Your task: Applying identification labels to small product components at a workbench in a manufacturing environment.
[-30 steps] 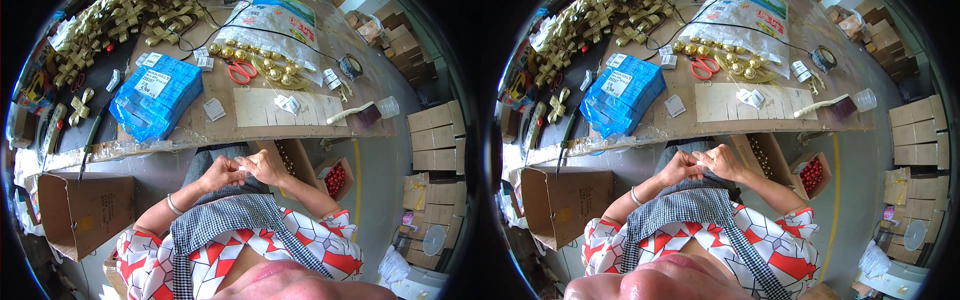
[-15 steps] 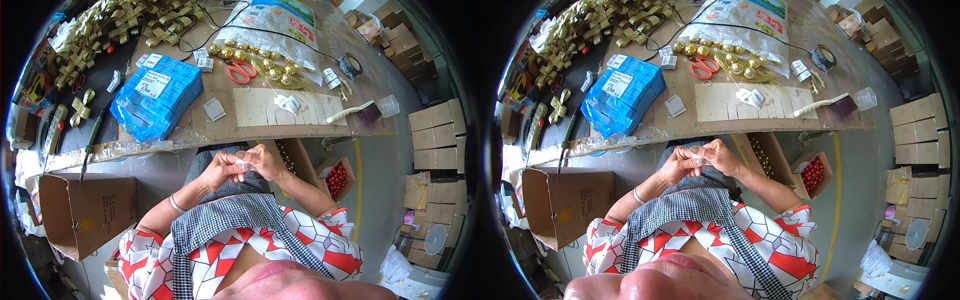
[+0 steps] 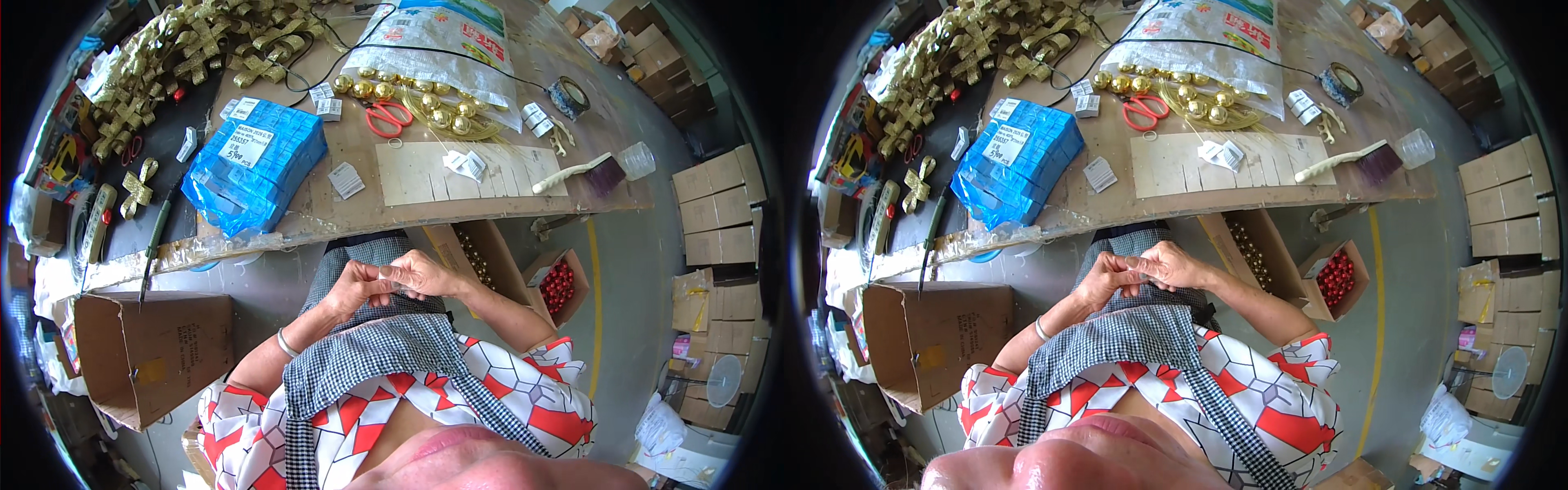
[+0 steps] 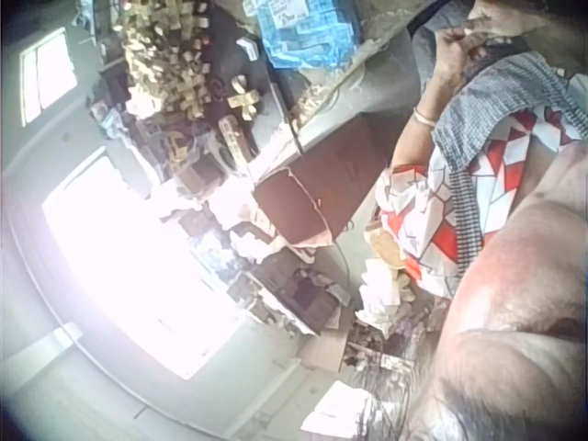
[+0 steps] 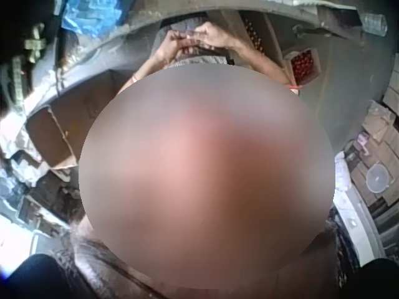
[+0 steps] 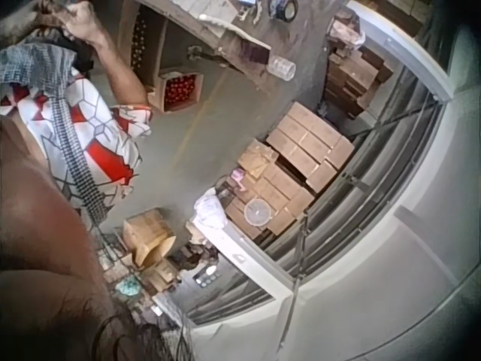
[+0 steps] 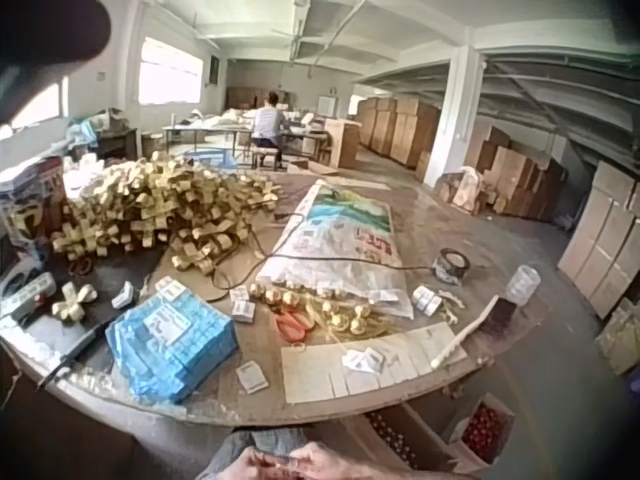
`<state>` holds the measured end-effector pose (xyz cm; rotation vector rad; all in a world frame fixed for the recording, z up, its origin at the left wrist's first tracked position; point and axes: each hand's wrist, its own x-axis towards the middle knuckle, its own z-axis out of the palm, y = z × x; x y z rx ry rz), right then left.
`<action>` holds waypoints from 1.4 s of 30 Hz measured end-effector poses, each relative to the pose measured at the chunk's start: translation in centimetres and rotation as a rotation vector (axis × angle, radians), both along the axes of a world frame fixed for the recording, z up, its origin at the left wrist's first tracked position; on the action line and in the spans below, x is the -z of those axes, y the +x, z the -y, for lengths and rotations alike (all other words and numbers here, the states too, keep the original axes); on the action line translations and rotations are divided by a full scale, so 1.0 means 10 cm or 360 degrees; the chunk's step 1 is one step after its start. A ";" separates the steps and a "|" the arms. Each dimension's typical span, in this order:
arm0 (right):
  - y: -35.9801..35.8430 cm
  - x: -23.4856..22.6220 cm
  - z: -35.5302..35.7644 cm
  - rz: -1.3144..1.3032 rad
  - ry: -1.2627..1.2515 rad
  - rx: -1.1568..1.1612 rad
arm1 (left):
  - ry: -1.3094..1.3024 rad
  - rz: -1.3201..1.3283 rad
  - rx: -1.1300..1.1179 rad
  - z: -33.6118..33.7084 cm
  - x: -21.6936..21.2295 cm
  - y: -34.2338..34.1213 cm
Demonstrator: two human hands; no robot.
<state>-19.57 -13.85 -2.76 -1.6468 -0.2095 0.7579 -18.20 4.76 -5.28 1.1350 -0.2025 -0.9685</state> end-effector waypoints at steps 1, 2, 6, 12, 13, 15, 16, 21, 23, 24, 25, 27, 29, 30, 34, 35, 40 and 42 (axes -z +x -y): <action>0.00 -0.03 0.01 0.0003 0.0007 0.0004 | 0.0007 0.0003 0.0004 0.00 -0.03 -0.01; 0.00 -0.08 0.02 -0.0016 -0.0091 -0.0103 | 0.0087 0.0096 0.0039 0.01 -0.08 -0.02; -0.05 -0.04 0.06 -0.0227 -0.0040 -0.0221 | 0.0164 0.0228 0.0127 0.00 -0.12 -0.08; -0.22 -0.05 0.08 -0.0378 -0.0018 -0.0154 | 0.0258 0.0205 0.0234 -0.03 -0.12 -0.14; -0.24 -0.05 0.10 -0.0425 0.0064 -0.0132 | 0.0291 0.0277 0.0264 -0.03 -0.13 -0.13; -0.28 -0.02 0.12 -0.0469 0.0152 -0.0106 | 0.0328 0.0351 0.0299 -0.03 -0.16 -0.13; -0.28 0.00 0.13 -0.0489 0.0178 -0.0145 | 0.0333 0.0420 0.0330 -0.03 -0.17 -0.14; -0.40 0.16 0.09 -0.0532 0.0397 -0.0043 | 0.0365 0.0405 0.0343 -0.01 -0.29 -0.17; -0.44 0.20 0.06 -0.0465 0.0608 0.0028 | 0.0384 0.0439 0.0277 -0.01 -0.33 -0.19; -0.44 0.12 0.05 -0.0468 0.0617 0.0032 | 0.0387 0.0439 0.0278 -0.02 -0.30 -0.19; -0.44 0.13 0.03 -0.0469 0.0619 0.0032 | 0.0391 0.0507 0.0227 -0.03 -0.24 -0.20; -0.46 0.19 -0.01 -0.0318 0.0687 0.0066 | 0.0395 0.0575 0.0185 -0.09 -0.21 -0.22; -0.48 0.28 0.05 -0.0303 0.0592 0.0104 | 0.0644 0.0960 0.0222 -0.25 -0.21 -0.22; -0.51 0.30 0.09 -0.0288 0.0496 0.0141 | 0.0746 0.1055 0.0239 -0.38 -0.18 -0.22; -0.66 0.31 0.22 -0.0179 0.0165 0.0256 | 0.0954 0.1149 0.0622 -1.18 -0.10 -0.37; -0.68 0.37 0.25 -0.0147 0.0139 0.0314 | 0.1016 0.1005 0.0605 -1.30 -0.14 -0.44; -0.76 0.40 0.33 0.0275 -0.0365 0.0256 | 0.0892 0.0595 0.0171 -1.93 0.10 -0.96; -0.83 0.19 0.37 0.0050 -0.0327 0.0155 | 0.1181 0.0933 0.0608 -1.91 -0.02 -0.94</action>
